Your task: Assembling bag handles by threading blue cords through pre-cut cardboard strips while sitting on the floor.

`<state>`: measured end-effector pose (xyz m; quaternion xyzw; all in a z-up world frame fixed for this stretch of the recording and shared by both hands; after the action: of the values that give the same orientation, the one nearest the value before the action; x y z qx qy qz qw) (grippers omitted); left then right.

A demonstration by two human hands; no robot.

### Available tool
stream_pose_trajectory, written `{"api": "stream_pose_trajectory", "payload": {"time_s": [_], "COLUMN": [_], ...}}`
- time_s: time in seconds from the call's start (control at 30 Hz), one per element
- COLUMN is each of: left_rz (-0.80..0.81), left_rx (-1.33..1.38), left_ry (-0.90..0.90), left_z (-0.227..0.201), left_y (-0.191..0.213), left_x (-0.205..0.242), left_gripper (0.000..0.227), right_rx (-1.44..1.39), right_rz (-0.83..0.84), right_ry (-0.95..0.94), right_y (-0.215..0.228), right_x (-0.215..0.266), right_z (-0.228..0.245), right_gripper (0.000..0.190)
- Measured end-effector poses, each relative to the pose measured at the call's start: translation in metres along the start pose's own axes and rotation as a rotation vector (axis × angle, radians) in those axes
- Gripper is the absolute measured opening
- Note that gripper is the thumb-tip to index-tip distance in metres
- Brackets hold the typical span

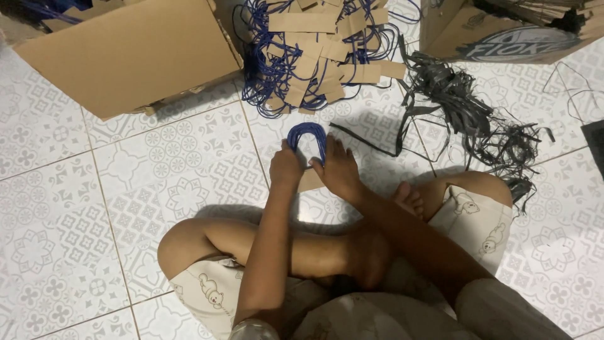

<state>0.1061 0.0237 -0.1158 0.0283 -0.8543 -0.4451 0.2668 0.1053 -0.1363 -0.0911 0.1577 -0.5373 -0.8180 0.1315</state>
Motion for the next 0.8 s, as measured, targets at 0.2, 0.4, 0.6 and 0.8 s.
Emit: {"api": "stream_pose_trajectory", "payload": {"time_s": [0.2,0.4,0.6,0.8], "left_rz": [-0.041,-0.062,-0.960,-0.931], "left_rx": [0.008,0.064,0.472,0.480], "left_ry": [-0.006,-0.033,-0.738,-0.749], "left_z": [0.010,-0.012,-0.109,-0.154], "left_y": [-0.014,0.029,0.175,0.230], "left_x": [-0.017,0.024,0.198,0.328], "left_gripper": [0.069,0.084,0.019,0.018], "right_rx": [0.047,0.091,-0.144,-0.221], "right_rz": [0.016,-0.041,-0.101,-0.215], "right_ry": [-0.024,-0.019,-0.022,0.008], "right_y": [0.000,0.010,0.044,0.081], "right_x": [0.003,0.004,-0.004,-0.035], "right_z": [0.001,0.003,0.006,0.009], "right_gripper": [0.078,0.077,0.067,0.044]}}
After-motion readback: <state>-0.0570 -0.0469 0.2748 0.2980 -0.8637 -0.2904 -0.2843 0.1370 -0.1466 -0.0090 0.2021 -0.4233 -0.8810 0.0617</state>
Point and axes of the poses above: each hand's wrist, its own x-axis away from the middle knuckle, its own y-axis out of the back of the hand, z = x × y, the point moved 3 cm from there along -x, towards the middle knuckle, and after that the axes turned 4 degrees about -x, right-handed, at the moved point
